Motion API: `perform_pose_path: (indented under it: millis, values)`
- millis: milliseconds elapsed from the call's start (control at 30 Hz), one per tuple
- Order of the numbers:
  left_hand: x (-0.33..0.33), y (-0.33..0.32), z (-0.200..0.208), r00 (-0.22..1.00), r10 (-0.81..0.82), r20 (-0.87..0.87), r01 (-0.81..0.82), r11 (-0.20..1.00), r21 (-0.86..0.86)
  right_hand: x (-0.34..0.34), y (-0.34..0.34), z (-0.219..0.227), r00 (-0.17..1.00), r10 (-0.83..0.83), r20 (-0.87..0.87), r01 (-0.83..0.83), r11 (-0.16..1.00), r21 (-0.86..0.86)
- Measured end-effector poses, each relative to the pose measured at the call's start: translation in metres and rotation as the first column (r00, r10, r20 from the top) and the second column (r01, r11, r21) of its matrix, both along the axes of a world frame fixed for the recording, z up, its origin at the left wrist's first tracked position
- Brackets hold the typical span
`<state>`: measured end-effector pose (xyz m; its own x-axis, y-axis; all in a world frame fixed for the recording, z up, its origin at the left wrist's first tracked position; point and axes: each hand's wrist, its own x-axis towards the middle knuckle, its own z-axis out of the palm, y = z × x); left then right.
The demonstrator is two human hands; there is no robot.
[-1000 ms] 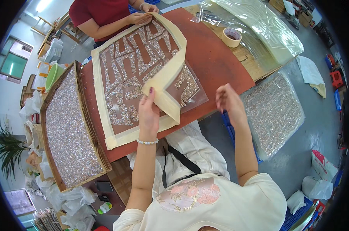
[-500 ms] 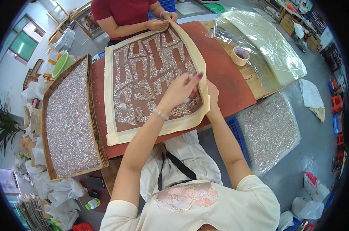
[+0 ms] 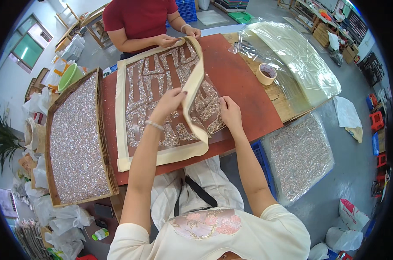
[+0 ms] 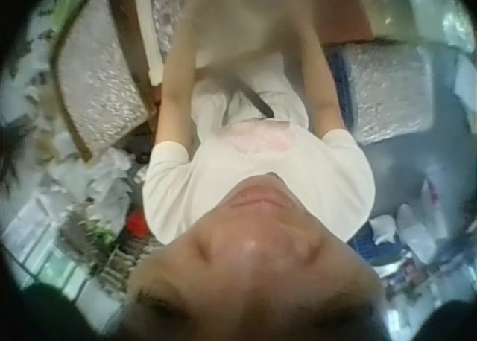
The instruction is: The recorder is arranging and preparing sparkly shoe components on a transparent plastic sheet at a workbench.
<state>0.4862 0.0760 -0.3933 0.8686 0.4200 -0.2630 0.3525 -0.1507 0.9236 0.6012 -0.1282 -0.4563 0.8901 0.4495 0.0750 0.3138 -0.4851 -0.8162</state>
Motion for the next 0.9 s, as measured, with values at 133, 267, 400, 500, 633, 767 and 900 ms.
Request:
perform_pose_path:
  millis: [133,267,400,500,633,767,900]
  values:
    - [-0.014,0.019,-0.023,0.998,-0.031,0.057,0.037,0.995,-0.097,0.009,0.012,0.018,0.888,0.233,-0.396,-0.118,0.948,0.294]
    - [0.006,0.002,-0.006,0.984,-0.083,0.156,0.09,0.995,-0.044,0.026,0.043,0.048,0.856,0.321,-0.405,-0.17,0.915,0.367]
    - [0.024,0.007,0.001,0.982,-0.182,0.057,0.181,0.983,0.022,0.044,0.087,0.061,0.996,0.072,-0.052,-0.076,0.993,-0.092]
    - [0.042,-0.006,0.011,0.994,-0.108,-0.015,0.105,0.906,0.41,0.049,0.096,0.041,0.98,0.094,0.175,-0.077,0.992,-0.1]
    - [0.074,-0.018,0.035,0.992,0.086,-0.093,-0.011,0.792,0.61,0.031,0.096,0.037,0.941,0.157,0.3,-0.155,0.987,-0.033]
    - [0.081,0.005,0.011,0.994,0.03,-0.109,0.05,0.747,0.663,0.018,0.096,0.037,0.931,0.124,0.343,-0.069,0.983,-0.169]
    - [0.064,0.024,-0.015,0.997,0.078,-0.028,-0.052,0.85,0.524,0.041,0.088,0.006,0.929,0.025,0.369,0.056,0.977,-0.208]
